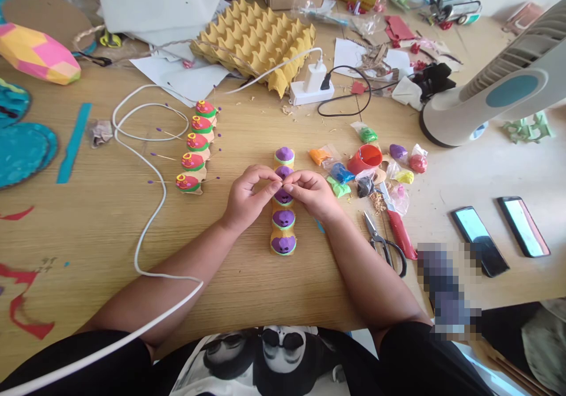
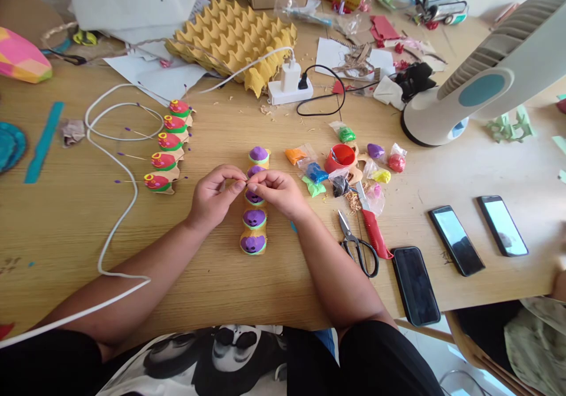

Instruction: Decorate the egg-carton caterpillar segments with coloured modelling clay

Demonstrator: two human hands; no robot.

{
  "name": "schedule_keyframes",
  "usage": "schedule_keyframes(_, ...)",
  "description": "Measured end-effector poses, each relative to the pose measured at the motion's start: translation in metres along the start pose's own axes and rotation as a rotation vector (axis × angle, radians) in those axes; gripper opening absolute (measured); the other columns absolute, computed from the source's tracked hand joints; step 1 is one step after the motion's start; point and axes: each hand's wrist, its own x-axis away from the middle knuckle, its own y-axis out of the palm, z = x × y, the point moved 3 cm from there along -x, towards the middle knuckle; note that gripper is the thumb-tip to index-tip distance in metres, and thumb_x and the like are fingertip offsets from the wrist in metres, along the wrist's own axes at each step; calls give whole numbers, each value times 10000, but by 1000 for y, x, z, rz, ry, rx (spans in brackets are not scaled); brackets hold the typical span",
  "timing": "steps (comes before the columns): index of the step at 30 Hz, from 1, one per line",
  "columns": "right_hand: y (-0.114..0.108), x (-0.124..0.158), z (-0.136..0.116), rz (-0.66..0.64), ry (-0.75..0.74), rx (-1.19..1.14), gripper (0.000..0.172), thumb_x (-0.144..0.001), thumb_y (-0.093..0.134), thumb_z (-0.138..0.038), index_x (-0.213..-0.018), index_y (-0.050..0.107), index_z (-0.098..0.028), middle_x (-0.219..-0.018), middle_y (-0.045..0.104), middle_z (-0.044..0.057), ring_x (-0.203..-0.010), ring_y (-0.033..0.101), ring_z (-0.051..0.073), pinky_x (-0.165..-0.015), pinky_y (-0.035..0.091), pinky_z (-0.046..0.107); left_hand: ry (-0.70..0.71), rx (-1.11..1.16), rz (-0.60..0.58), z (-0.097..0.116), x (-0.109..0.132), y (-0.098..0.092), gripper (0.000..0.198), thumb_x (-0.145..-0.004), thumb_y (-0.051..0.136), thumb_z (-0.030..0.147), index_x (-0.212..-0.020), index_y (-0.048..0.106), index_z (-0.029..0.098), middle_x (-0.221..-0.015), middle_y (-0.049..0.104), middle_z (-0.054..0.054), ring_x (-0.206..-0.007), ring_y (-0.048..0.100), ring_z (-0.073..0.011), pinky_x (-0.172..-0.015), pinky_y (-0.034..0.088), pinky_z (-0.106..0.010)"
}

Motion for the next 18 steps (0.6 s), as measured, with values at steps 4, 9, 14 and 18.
schedule_keyframes(4,1,0,0,-5,-10,-3,349,-684,893,-442,-808,707,-174,-745,670,-6,-671,570,95,-659,478,239,-2,15,2,-1,0,0,163,-915,700,392,-899,690,231,-945,697,-37,-965,659,-188,-939,524,-366)
schedule_keyframes(9,1,1,-3,44,-19,3,347,-699,874,-462,-809,706,-180,-752,670,-8,-671,566,96,-667,477,241,-7,-5,8,0,1,-1,169,-925,687,395,-901,687,227,-949,701,-37,-963,659,-187,-937,527,-363)
schedule_keyframes(14,-3,0,-8,231,-95,174,358,-746,812,-514,-835,701,-186,-748,662,3,-669,551,113,-617,437,240,-23,-94,87,0,0,-3,199,-945,655,408,-916,695,216,-959,712,-40,-965,662,-184,-944,528,-350)
schedule_keyframes(18,-8,0,-9,388,-150,459,261,-838,733,-443,-850,712,-183,-573,476,-57,-527,365,88,-516,296,246,-21,-180,107,-4,-2,-3,191,-969,622,373,-1028,726,224,-1057,729,-51,-1048,662,-196,-997,511,-357)
